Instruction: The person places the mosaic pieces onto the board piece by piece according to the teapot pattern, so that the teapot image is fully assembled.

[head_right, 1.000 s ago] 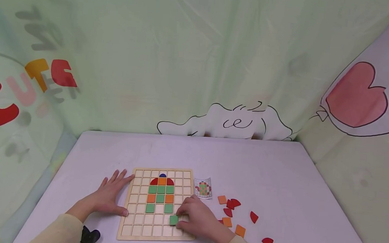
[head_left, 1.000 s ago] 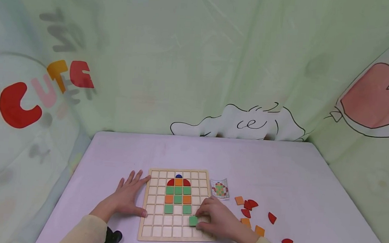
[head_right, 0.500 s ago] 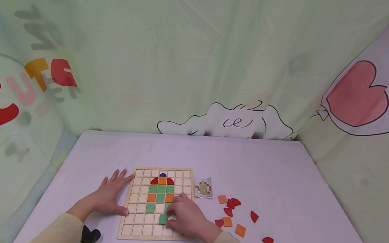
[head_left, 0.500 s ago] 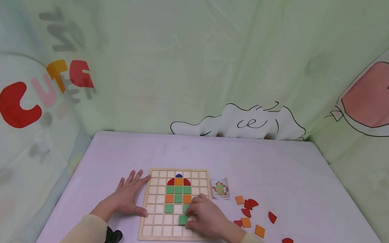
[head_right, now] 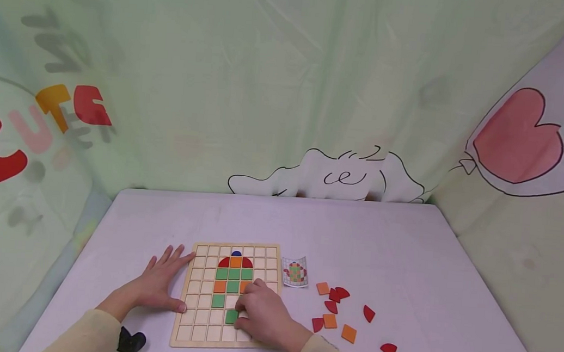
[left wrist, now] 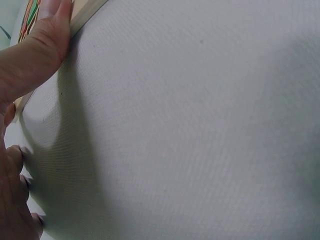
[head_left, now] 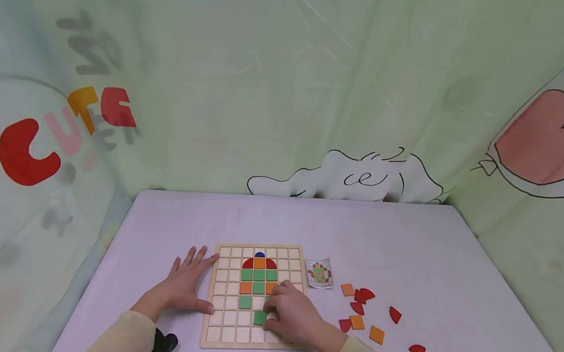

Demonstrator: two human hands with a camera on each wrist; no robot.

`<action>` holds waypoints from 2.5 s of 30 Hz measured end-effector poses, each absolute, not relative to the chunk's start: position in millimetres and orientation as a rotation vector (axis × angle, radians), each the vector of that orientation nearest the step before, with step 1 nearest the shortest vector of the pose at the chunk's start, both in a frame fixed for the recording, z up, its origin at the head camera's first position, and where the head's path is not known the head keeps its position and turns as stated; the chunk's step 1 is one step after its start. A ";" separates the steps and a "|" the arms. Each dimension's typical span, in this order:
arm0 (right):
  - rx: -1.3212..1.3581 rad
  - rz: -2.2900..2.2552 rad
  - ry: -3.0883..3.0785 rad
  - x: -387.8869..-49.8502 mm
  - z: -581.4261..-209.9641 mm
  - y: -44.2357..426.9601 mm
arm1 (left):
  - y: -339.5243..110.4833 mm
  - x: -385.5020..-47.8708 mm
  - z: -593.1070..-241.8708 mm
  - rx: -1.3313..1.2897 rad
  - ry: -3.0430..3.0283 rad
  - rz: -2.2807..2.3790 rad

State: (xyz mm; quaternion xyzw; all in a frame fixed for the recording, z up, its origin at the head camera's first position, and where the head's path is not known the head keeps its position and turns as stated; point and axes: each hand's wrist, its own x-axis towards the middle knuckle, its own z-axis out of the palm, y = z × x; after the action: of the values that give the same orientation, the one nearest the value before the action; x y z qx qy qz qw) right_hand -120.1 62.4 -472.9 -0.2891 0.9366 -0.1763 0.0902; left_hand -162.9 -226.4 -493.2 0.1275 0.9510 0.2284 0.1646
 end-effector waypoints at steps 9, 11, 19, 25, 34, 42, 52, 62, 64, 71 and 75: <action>-0.856 -0.486 2.803 -118.9 -472.3 57.9 | -225.7 -164.4 -495.0 0.371 2.718 0.656; -0.854 -0.478 2.809 -118.8 -472.1 57.6 | -225.7 -165.1 -496.0 0.366 2.720 0.650; -0.857 -0.477 2.824 -119.4 -472.1 57.2 | -225.3 -165.8 -496.5 0.364 2.722 0.650; -0.866 -0.485 2.828 -120.1 -471.1 56.5 | -226.3 -165.5 -497.9 0.368 2.721 0.652; -0.780 -0.593 2.831 -120.4 -468.8 82.4 | -227.6 -165.5 -502.0 0.370 2.721 0.655; -0.547 -0.667 2.945 -130.2 -466.0 145.2 | -227.6 -165.4 -500.9 0.367 2.729 0.632; -0.356 -0.706 2.926 -150.0 -479.2 210.2 | -229.2 -165.6 -502.2 0.367 2.709 0.658; -0.291 -0.681 2.873 -156.9 -491.9 227.9 | -228.9 -164.3 -499.9 0.366 2.707 0.669; -0.281 -0.679 2.873 -157.2 -491.7 227.7 | -228.8 -163.8 -498.9 0.368 2.710 0.666; -0.240 -0.649 2.891 -158.6 -491.8 227.5 | -228.2 -164.5 -497.6 0.372 2.715 0.655; -0.217 -0.671 2.886 -159.7 -491.7 229.5 | -228.3 -164.8 -497.9 0.373 2.716 0.651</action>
State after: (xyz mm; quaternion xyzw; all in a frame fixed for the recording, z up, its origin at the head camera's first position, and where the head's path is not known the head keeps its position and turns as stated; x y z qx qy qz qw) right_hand -159.7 229.5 -491.7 -0.0726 0.9679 -0.2251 0.0852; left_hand -164.8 -228.3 -497.9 0.1305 0.9513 0.2281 0.1611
